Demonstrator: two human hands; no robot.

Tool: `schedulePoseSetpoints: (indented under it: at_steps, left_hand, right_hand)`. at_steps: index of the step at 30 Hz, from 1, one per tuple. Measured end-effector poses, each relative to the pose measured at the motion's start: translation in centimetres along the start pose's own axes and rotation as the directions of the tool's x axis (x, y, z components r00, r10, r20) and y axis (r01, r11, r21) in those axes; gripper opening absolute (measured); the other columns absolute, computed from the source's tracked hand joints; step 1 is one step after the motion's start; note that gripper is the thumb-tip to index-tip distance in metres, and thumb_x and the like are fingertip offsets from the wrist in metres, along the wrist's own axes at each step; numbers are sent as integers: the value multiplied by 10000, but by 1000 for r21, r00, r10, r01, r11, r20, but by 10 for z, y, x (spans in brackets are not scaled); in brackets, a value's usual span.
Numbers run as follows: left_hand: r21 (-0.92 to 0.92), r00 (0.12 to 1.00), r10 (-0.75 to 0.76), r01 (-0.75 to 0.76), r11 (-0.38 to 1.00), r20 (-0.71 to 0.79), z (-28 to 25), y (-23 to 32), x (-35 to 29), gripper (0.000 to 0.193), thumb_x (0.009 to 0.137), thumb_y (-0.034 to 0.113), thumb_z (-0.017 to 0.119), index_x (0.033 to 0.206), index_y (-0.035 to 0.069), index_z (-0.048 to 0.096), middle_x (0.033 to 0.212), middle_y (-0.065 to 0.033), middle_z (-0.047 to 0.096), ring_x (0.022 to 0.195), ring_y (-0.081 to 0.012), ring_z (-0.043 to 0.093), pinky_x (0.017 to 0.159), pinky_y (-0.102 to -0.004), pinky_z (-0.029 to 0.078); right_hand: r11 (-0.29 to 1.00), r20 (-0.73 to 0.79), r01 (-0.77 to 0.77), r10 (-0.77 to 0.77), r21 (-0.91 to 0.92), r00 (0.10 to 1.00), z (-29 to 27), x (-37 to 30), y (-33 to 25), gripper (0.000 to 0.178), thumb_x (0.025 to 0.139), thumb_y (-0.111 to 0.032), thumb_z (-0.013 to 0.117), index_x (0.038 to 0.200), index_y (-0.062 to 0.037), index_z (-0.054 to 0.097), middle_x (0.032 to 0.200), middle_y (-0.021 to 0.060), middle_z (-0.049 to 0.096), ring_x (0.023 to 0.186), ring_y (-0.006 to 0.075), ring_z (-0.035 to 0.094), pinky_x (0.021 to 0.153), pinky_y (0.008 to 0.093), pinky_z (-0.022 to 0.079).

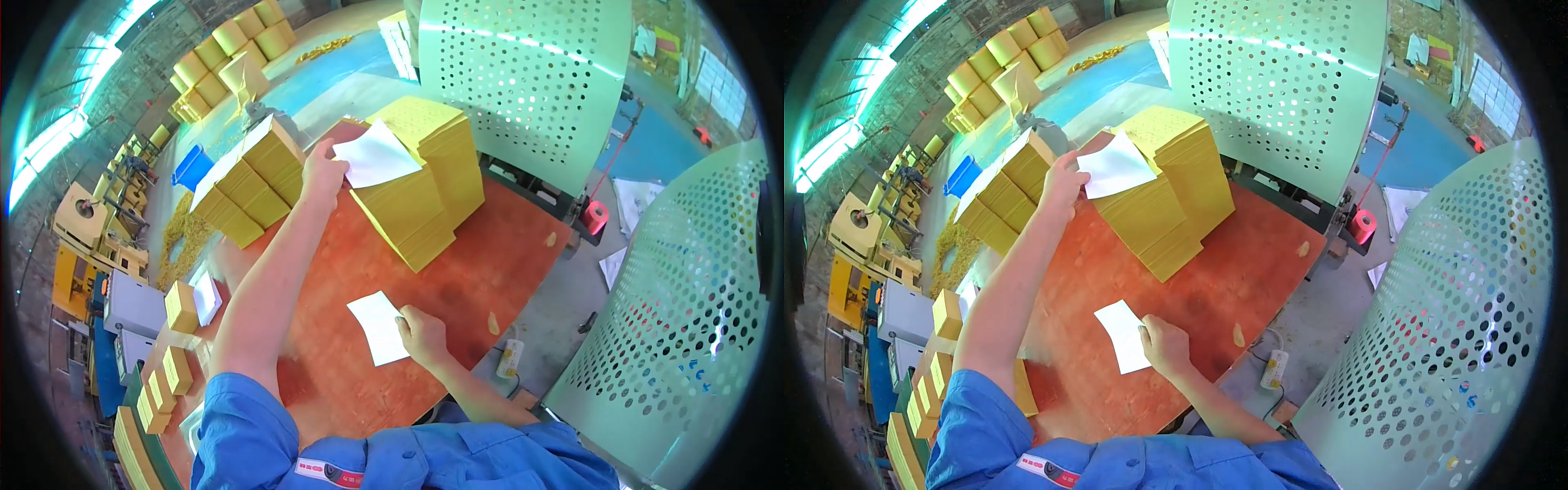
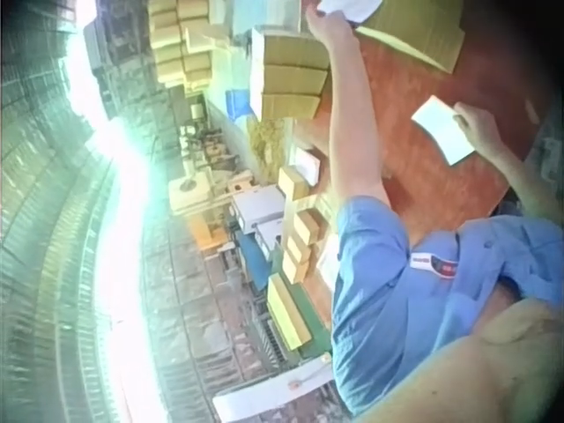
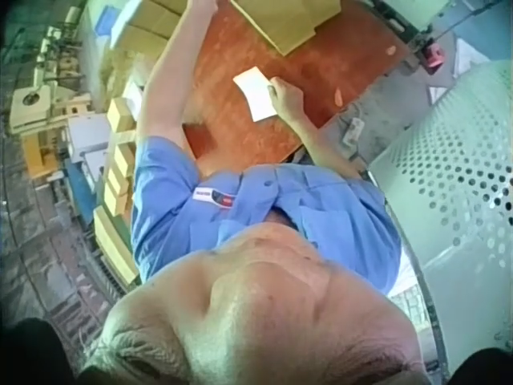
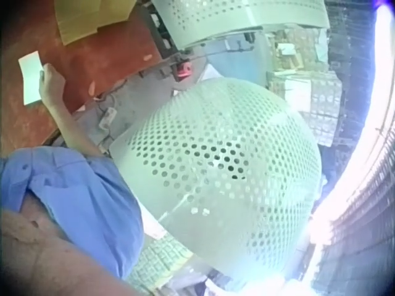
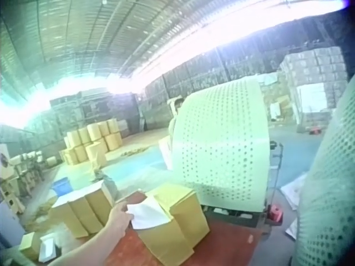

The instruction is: Using a binding machine to strap bundles of paper and weighing them on a digital scale.

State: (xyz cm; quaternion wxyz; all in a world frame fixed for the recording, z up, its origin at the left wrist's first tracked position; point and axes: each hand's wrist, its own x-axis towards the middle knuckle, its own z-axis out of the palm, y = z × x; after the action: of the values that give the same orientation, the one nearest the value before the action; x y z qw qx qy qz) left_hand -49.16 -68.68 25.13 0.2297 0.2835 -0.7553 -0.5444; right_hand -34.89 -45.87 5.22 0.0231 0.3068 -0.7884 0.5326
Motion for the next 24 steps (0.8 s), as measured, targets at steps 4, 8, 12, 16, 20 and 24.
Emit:
schedulePoseSetpoints:
  at_steps: [4, 8, 12, 16, 20, 24]
  left_hand:
    - [114, 997, 57, -51, 992, -53, -1, -9, 3, 592, 768, -66, 596, 1347, 20, 512, 1003, -132, 661, 616, -175, 633, 468, -309, 493]
    - [260, 995, 60, -38, 965, -78, 1, -8, -5, 486, 773, -19, 611, 1257, -3, 577, 990, -132, 662, 625, -185, 643, 498, -314, 508]
    - [337, 993, 41, -1, 942, -111, 1, -12, -6, 440, 789, 37, 611, 1227, -5, 596, 1002, -145, 652, 708, -214, 660, 579, -337, 531]
    - [369, 985, 106, -48, 928, -138, 0, -24, 0, 435, 794, 68, 612, 1226, 13, 602, 1030, -153, 657, 838, -238, 664, 698, -357, 541]
    - [503, 983, 101, -12, 864, -150, 8, -11, -7, 419, 801, 138, 623, 1214, 73, 623, 1130, -148, 654, 1028, -268, 634, 856, -385, 509]
    - [596, 978, 134, -14, 803, -158, 6, -12, -4, 422, 803, 189, 628, 1217, 107, 623, 1182, -132, 645, 1099, -279, 611, 902, -398, 489]
  right_hand:
    - [1000, 31, -16, 16, 2, 999, 0, 0, 1, 123, 860, -127, 629, 820, -60, 533, 723, 138, 593, 668, 349, 610, 572, 449, 469]
    - [999, -18, -16, 17, 37, 1000, -1, 0, 1, 155, 853, -118, 644, 781, -57, 521, 692, 161, 567, 649, 376, 590, 544, 457, 444]
    - [999, -13, -12, 12, 43, 1000, -2, 0, 1, 156, 855, -122, 643, 784, -58, 519, 698, 162, 570, 651, 377, 591, 548, 456, 445]
    - [1000, 28, -9, 8, 8, 1000, -2, -1, 0, 128, 851, -113, 636, 816, -60, 525, 719, 132, 588, 661, 343, 610, 566, 445, 466]
    - [1000, 1, -6, 6, 8, 1000, -1, -1, 2, 128, 847, -111, 640, 814, -61, 528, 715, 130, 587, 655, 344, 608, 562, 446, 464]
    - [1000, 5, 2, -2, 10, 1000, 1, -2, 1, 128, 847, -112, 640, 814, -60, 528, 710, 128, 583, 646, 344, 604, 555, 452, 460]
